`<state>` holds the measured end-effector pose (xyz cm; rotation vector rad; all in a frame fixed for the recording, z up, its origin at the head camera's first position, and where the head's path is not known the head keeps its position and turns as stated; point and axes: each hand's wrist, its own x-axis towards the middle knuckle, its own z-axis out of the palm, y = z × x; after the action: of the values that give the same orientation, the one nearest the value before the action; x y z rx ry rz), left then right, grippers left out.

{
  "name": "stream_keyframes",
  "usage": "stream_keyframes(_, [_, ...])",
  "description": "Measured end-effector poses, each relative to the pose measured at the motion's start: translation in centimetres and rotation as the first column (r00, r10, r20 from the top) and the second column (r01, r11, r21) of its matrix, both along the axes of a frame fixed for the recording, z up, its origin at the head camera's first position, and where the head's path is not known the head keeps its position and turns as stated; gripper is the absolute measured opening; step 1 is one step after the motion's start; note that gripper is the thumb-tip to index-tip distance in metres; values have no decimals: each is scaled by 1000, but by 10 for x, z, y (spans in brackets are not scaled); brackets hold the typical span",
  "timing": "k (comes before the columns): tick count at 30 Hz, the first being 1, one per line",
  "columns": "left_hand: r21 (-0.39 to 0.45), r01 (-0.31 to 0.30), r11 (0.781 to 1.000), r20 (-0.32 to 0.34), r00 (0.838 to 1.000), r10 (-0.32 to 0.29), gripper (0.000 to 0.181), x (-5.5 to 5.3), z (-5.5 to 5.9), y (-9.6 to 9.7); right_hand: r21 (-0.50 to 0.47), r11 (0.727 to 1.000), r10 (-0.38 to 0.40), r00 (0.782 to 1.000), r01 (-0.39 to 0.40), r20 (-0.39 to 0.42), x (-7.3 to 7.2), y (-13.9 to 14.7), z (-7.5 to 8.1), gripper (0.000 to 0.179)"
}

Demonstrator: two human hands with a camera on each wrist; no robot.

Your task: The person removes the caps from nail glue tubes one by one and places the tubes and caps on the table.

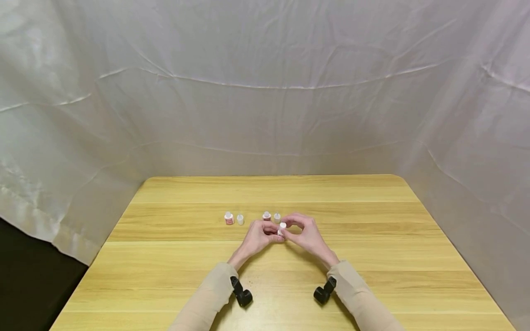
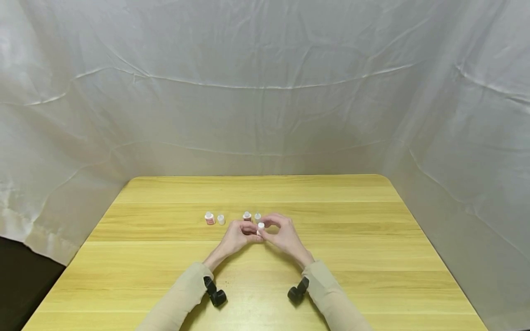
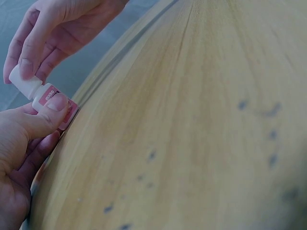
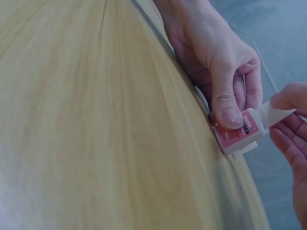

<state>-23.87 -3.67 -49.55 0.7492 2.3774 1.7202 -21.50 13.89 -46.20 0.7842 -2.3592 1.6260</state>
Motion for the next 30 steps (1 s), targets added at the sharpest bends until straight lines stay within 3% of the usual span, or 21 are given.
stream_keyframes(3, [3,16,1000,3,1000,-16,23,3,6,-1,5,1000,-10,1000,10,1,0,0,0,27])
stream_keyframes(12, [8,15,1000,12,1000,-15,23,2,6,-1,15,999,-43,999,43,-9,0,-1,1,21])
stream_keyframes(24, [-10,0,1000,11,1000,0,23,1,5,0,-9,1000,16,1000,-16,-17,1,0,2,27])
stream_keyframes(30, [2,8,1000,10,1000,-8,22,1,4,-1,8,999,-36,999,36,-20,1,-1,2,27])
